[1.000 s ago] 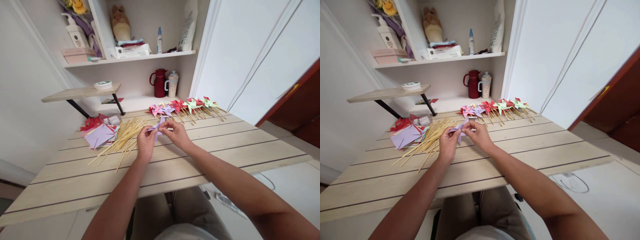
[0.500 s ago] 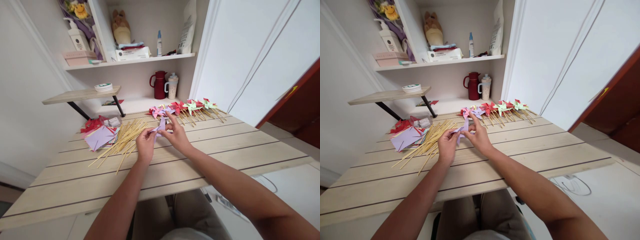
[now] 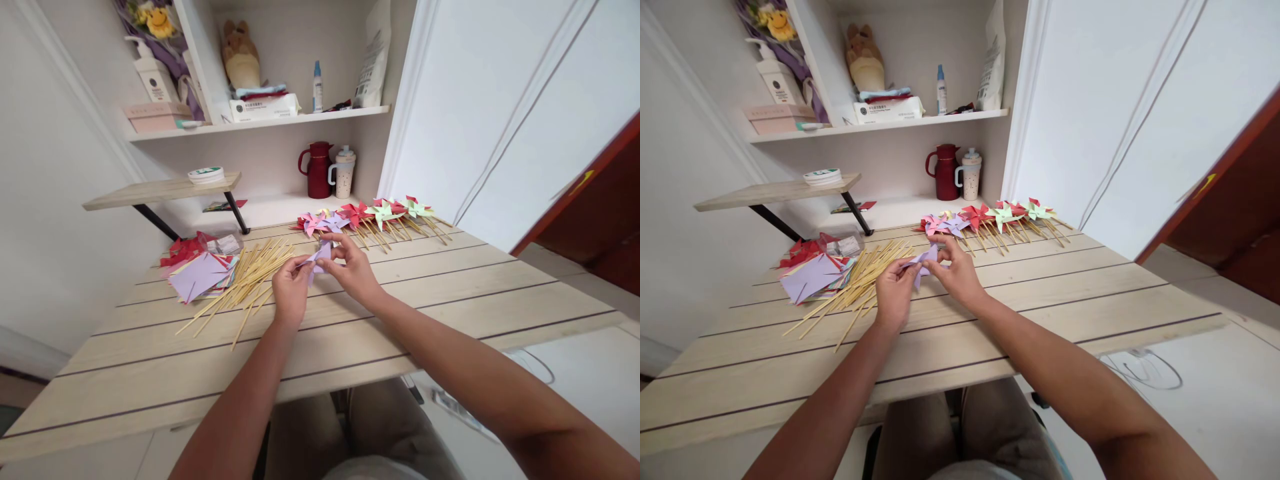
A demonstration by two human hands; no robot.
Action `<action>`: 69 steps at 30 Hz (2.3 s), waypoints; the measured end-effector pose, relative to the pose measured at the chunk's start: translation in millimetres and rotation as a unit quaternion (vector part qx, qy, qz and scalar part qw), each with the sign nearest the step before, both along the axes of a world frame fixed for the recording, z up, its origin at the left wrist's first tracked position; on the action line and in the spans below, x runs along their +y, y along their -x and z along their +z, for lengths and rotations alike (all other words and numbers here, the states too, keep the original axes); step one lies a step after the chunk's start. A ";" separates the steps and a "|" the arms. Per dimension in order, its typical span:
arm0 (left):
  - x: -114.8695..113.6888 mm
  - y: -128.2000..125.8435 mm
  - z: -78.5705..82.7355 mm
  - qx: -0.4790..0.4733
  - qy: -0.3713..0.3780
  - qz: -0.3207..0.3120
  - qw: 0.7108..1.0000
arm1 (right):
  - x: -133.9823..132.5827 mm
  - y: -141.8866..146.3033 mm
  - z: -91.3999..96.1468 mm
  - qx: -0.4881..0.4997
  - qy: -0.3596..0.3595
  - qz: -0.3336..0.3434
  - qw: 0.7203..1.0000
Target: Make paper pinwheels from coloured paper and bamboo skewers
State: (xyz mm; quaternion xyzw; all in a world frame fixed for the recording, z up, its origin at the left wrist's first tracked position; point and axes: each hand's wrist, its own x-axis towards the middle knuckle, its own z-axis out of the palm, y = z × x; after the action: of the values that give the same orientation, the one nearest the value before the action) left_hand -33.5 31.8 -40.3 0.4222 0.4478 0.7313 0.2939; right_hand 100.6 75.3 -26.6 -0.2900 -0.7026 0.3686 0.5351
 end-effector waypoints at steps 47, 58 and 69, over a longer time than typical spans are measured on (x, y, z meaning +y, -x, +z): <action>0.8 -0.4 -1.3 0.035 0.000 -0.017 0.999 | 18.8 0.9 -10.9 0.086 0.117 0.114 0.983; -6.2 -1.2 3.0 0.126 -0.026 0.026 0.991 | 10.8 -1.9 -3.8 0.104 0.122 0.123 0.979; -6.4 -0.3 3.4 0.158 -0.052 0.022 0.986 | 16.6 2.1 -9.2 0.091 0.144 0.103 0.980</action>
State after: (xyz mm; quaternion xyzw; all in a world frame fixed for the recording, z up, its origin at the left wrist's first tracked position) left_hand -33.2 25.4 -36.9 0.5372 0.4593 0.6840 0.1807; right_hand 98.5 91.9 -35.8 -0.2551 -0.6165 0.5440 0.5088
